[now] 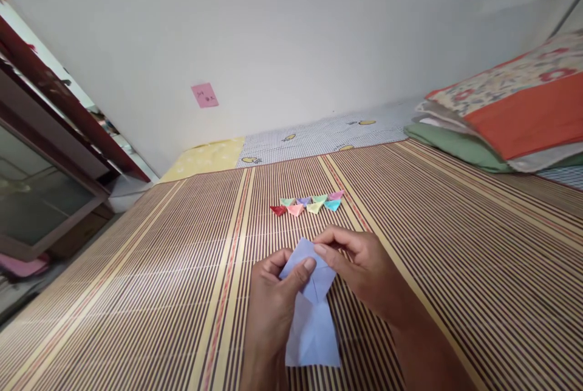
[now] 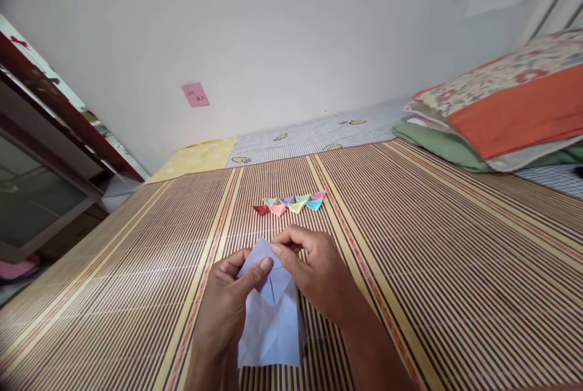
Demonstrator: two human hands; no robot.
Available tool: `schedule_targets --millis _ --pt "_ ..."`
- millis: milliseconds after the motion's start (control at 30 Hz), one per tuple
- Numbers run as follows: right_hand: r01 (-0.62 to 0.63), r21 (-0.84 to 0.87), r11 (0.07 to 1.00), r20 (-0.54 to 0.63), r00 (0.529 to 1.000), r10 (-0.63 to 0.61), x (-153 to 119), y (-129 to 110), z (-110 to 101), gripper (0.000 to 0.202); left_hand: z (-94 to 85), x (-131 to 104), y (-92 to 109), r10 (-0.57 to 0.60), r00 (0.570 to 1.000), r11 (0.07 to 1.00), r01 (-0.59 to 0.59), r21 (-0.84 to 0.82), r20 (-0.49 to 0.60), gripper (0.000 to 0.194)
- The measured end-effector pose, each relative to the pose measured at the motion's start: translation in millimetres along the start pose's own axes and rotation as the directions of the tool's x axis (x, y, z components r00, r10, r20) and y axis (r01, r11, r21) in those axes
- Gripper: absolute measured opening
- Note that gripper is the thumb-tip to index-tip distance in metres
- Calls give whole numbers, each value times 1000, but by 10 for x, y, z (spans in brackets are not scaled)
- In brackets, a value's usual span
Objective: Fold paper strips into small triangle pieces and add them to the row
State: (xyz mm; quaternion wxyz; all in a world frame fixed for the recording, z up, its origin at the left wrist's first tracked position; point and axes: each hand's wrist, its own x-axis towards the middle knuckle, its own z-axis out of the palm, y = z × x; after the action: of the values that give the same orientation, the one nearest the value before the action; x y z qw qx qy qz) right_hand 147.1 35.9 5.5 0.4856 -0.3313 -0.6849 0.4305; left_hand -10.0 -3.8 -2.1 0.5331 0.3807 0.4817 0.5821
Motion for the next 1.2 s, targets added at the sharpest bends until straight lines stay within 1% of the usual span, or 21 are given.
schedule_targets --millis 100,200,267,333,400,433,567,667,733,800,867,900,967,1000,1067,1100,1133,1200 --pt "-23 -15 1000 18 1000 24 -7 2 -2 24 -8 2 -12 5 1000 1000 -5 29 -11 37" --pt "-35 -10 999 27 999 35 -10 11 -5 27 -24 -3 -32 11 1000 998 -11 60 -6 37" --pt "-27 -11 1000 32 999 28 -8 5 3 24 -29 -9 -40 31 1000 996 -31 79 2 38" --pt "-12 -29 1000 30 999 13 -3 -15 23 17 -23 -17 -41 53 999 993 -53 107 5 39" --pt "0 -59 998 12 1000 1 3 -39 55 12 -8 -28 -35 67 998 985 -66 158 1 40" --pt "5 -76 997 -6 1000 -5 5 -50 72 13 0 -35 -29 69 998 980 -67 188 -2 40" --pt "5 -115 993 -49 999 -10 1 -73 122 30 22 -55 4 52 999 967 -53 248 9 40" --pt "-18 -100 995 -43 999 14 -10 -68 119 36 8 -51 22 20 998 972 -35 233 68 38" --pt "-33 -81 996 -24 999 31 -11 -50 96 37 -7 -37 23 1 994 979 -23 202 110 38" --pt "-60 -11 998 -4 998 60 -3 -16 63 34 -10 -15 15 -4 994 994 -8 111 105 32" --pt "-100 122 987 -9 995 102 11 31 39 27 9 7 5 0 999 998 2 -63 36 22" --pt "-124 197 973 -15 991 129 18 53 38 25 27 17 1 1 1000 987 -3 -162 -12 21" --pt "-170 309 936 5 984 177 25 85 65 23 71 33 -2 -2 995 948 -30 -318 -100 26" --pt "-188 342 921 32 982 189 24 90 93 21 91 38 -3 -1 992 932 -45 -359 -129 27" --pt "-202 367 908 69 979 190 13 83 158 16 110 42 -3 0 988 918 -61 -392 -152 29" --pt "-202 359 911 69 979 190 4 74 183 15 104 42 -3 -3 990 919 -54 -390 -143 29" --pt "-197 342 919 57 980 189 -6 64 197 16 88 40 -4 -7 993 927 -39 -374 -121 28" --pt "-202 289 936 38 979 200 -19 51 178 21 33 35 -5 -24 999 955 12 -295 -36 24"
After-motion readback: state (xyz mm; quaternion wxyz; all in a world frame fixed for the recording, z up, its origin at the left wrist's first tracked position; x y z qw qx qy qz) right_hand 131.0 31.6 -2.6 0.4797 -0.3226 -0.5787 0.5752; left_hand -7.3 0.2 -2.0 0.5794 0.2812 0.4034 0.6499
